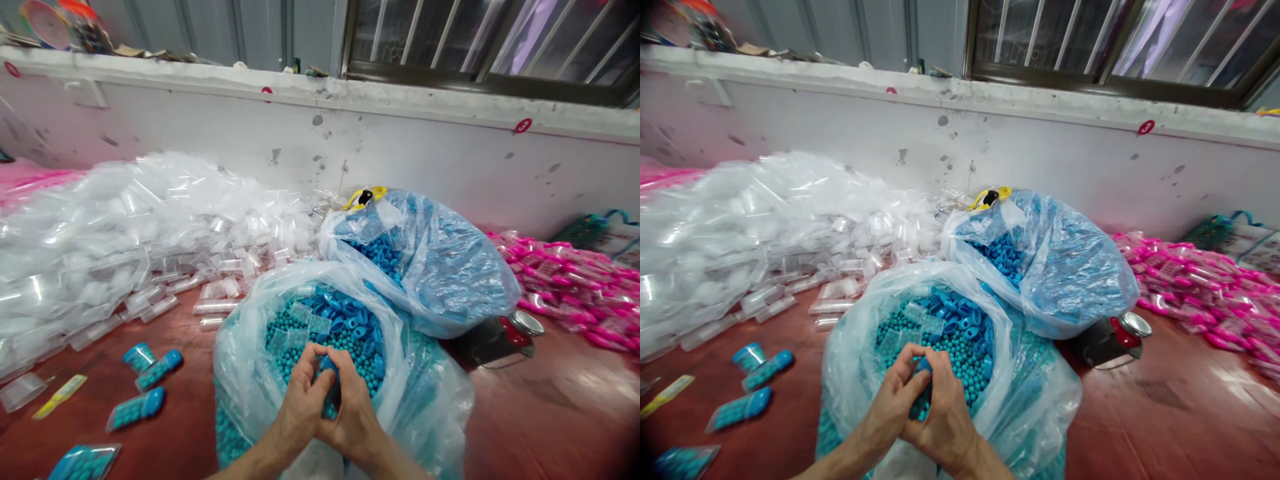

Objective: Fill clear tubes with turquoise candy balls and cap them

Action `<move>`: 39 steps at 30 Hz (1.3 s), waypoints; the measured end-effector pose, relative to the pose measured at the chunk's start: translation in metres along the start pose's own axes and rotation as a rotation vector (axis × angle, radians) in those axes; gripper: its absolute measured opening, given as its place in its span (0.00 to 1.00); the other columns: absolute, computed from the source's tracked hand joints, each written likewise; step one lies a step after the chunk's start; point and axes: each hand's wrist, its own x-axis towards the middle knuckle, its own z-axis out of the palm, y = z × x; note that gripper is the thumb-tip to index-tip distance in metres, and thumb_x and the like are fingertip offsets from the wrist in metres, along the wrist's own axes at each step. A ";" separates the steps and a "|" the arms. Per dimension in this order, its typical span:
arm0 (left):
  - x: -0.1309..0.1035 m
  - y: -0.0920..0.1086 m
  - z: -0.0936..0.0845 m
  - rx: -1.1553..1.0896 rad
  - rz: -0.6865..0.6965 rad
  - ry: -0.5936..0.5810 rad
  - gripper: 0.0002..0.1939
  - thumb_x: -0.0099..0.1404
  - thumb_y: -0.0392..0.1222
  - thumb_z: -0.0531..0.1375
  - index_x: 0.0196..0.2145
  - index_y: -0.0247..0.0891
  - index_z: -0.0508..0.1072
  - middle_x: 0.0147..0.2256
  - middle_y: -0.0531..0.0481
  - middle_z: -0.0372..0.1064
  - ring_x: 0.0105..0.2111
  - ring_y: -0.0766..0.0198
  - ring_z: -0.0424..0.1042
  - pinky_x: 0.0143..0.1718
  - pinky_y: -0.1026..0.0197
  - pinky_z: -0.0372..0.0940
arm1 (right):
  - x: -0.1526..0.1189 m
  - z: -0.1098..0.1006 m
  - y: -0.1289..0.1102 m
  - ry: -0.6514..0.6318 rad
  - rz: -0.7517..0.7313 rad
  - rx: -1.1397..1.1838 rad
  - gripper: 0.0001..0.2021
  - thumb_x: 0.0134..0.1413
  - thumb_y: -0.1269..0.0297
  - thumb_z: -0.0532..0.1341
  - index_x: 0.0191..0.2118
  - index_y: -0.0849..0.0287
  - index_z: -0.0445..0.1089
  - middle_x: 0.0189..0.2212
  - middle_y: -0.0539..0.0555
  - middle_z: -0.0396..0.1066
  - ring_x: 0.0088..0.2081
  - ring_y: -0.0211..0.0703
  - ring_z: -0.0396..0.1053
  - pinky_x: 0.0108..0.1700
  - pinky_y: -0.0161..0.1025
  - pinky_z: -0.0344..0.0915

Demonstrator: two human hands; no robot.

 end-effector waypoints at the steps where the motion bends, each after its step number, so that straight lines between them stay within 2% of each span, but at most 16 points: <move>1: 0.000 -0.001 -0.001 0.012 0.018 -0.008 0.06 0.55 0.40 0.55 0.32 0.39 0.62 0.27 0.54 0.64 0.29 0.68 0.63 0.33 0.66 0.59 | -0.003 0.003 0.002 0.019 -0.008 -0.029 0.37 0.38 0.63 0.62 0.55 0.61 0.44 0.43 0.60 0.61 0.43 0.51 0.65 0.40 0.42 0.65; 4: 0.001 -0.008 -0.003 0.062 0.041 -0.009 0.04 0.56 0.39 0.54 0.31 0.38 0.63 0.28 0.53 0.64 0.31 0.67 0.64 0.37 0.65 0.60 | -0.013 0.011 0.008 0.039 0.000 -0.104 0.39 0.39 0.61 0.62 0.57 0.62 0.43 0.47 0.64 0.60 0.47 0.55 0.63 0.42 0.45 0.64; 6: 0.005 -0.016 -0.004 0.106 0.037 0.001 0.04 0.57 0.39 0.53 0.31 0.38 0.63 0.27 0.54 0.63 0.30 0.67 0.64 0.35 0.65 0.60 | -0.015 0.014 0.010 -0.006 0.060 -0.098 0.40 0.38 0.62 0.62 0.57 0.62 0.43 0.48 0.64 0.59 0.48 0.57 0.62 0.44 0.46 0.64; 11: 0.012 -0.019 -0.021 0.319 0.065 0.008 0.07 0.58 0.40 0.51 0.36 0.39 0.63 0.26 0.55 0.62 0.27 0.67 0.62 0.32 0.64 0.60 | 0.003 0.003 0.000 -0.336 0.314 0.072 0.48 0.37 0.66 0.63 0.61 0.60 0.34 0.55 0.64 0.51 0.50 0.52 0.60 0.46 0.45 0.62; 14: 0.009 0.001 -0.056 0.468 0.079 0.002 0.12 0.60 0.43 0.50 0.41 0.40 0.62 0.29 0.54 0.64 0.29 0.65 0.63 0.34 0.63 0.61 | 0.017 -0.012 0.000 -0.479 0.364 0.173 0.50 0.38 0.65 0.64 0.62 0.56 0.30 0.57 0.61 0.48 0.45 0.46 0.63 0.43 0.41 0.63; 16: 0.003 0.017 -0.092 0.611 0.085 0.051 0.15 0.60 0.46 0.50 0.44 0.40 0.61 0.33 0.52 0.66 0.32 0.63 0.65 0.35 0.62 0.61 | 0.020 -0.019 0.007 -0.526 0.375 0.176 0.42 0.43 0.66 0.61 0.62 0.56 0.38 0.54 0.59 0.54 0.39 0.41 0.65 0.42 0.39 0.64; 19: -0.009 0.036 -0.149 1.027 0.095 0.301 0.18 0.59 0.48 0.51 0.46 0.40 0.62 0.37 0.48 0.67 0.35 0.58 0.66 0.37 0.58 0.61 | 0.019 -0.024 0.024 -0.587 0.343 0.085 0.25 0.50 0.66 0.56 0.56 0.59 0.55 0.45 0.57 0.65 0.37 0.41 0.66 0.43 0.39 0.62; 22: -0.016 0.043 -0.179 1.492 0.144 0.551 0.20 0.60 0.45 0.48 0.49 0.38 0.62 0.40 0.41 0.67 0.38 0.51 0.66 0.39 0.50 0.60 | 0.021 -0.017 0.033 -0.633 0.258 -0.032 0.17 0.53 0.65 0.54 0.50 0.59 0.63 0.41 0.55 0.68 0.42 0.44 0.65 0.46 0.39 0.59; 24: -0.014 0.040 -0.176 1.607 0.253 0.596 0.20 0.60 0.43 0.47 0.49 0.35 0.63 0.40 0.39 0.67 0.39 0.50 0.65 0.40 0.49 0.60 | 0.030 -0.006 0.031 -0.637 0.198 -0.112 0.15 0.55 0.66 0.53 0.48 0.58 0.63 0.42 0.55 0.68 0.44 0.45 0.65 0.46 0.39 0.59; 25: -0.011 0.038 -0.168 1.588 0.321 0.570 0.20 0.61 0.43 0.47 0.48 0.34 0.64 0.40 0.39 0.67 0.40 0.50 0.66 0.41 0.50 0.60 | 0.036 0.001 0.029 -0.634 0.174 -0.155 0.15 0.55 0.67 0.52 0.49 0.57 0.62 0.42 0.55 0.67 0.45 0.45 0.64 0.45 0.39 0.60; 27: -0.002 0.031 -0.146 1.460 0.419 0.465 0.18 0.62 0.43 0.47 0.47 0.36 0.66 0.40 0.42 0.69 0.39 0.54 0.67 0.41 0.54 0.62 | 0.051 0.017 0.024 -0.634 0.155 -0.227 0.17 0.53 0.69 0.52 0.51 0.56 0.59 0.44 0.56 0.65 0.43 0.46 0.65 0.43 0.40 0.61; 29: 0.008 0.024 -0.122 1.315 0.426 0.318 0.16 0.62 0.43 0.47 0.45 0.40 0.67 0.39 0.46 0.70 0.37 0.59 0.69 0.39 0.58 0.62 | 0.066 0.033 0.024 -0.629 0.189 -0.236 0.22 0.49 0.73 0.55 0.52 0.55 0.56 0.46 0.57 0.62 0.43 0.47 0.65 0.42 0.41 0.60; 32: 0.022 0.015 -0.096 1.135 0.326 0.188 0.15 0.61 0.42 0.47 0.44 0.41 0.67 0.35 0.50 0.71 0.30 0.63 0.69 0.36 0.61 0.63 | 0.079 0.046 0.033 -0.613 0.279 -0.176 0.18 0.45 0.77 0.56 0.45 0.58 0.62 0.44 0.58 0.62 0.42 0.48 0.65 0.43 0.44 0.59; 35: 0.033 0.006 -0.083 0.910 0.183 0.183 0.18 0.60 0.44 0.49 0.47 0.38 0.64 0.29 0.51 0.69 0.26 0.65 0.68 0.30 0.62 0.63 | 0.081 0.042 0.046 -0.583 0.357 -0.097 0.10 0.46 0.74 0.56 0.38 0.60 0.63 0.39 0.56 0.64 0.40 0.46 0.64 0.42 0.42 0.59; 37: 0.038 -0.003 -0.074 0.686 0.029 0.166 0.22 0.57 0.47 0.51 0.48 0.35 0.60 0.28 0.52 0.67 0.23 0.65 0.67 0.24 0.64 0.62 | 0.076 0.036 0.051 -0.588 0.433 -0.009 0.05 0.49 0.69 0.54 0.35 0.61 0.63 0.29 0.52 0.66 0.34 0.42 0.66 0.36 0.38 0.63; 39: 0.042 -0.013 -0.064 0.449 -0.161 0.113 0.25 0.54 0.50 0.53 0.47 0.33 0.59 0.26 0.52 0.66 0.20 0.66 0.67 0.20 0.65 0.61 | 0.067 0.029 0.051 -0.624 0.509 0.094 0.08 0.53 0.65 0.50 0.34 0.62 0.62 0.20 0.48 0.62 0.24 0.37 0.65 0.27 0.34 0.64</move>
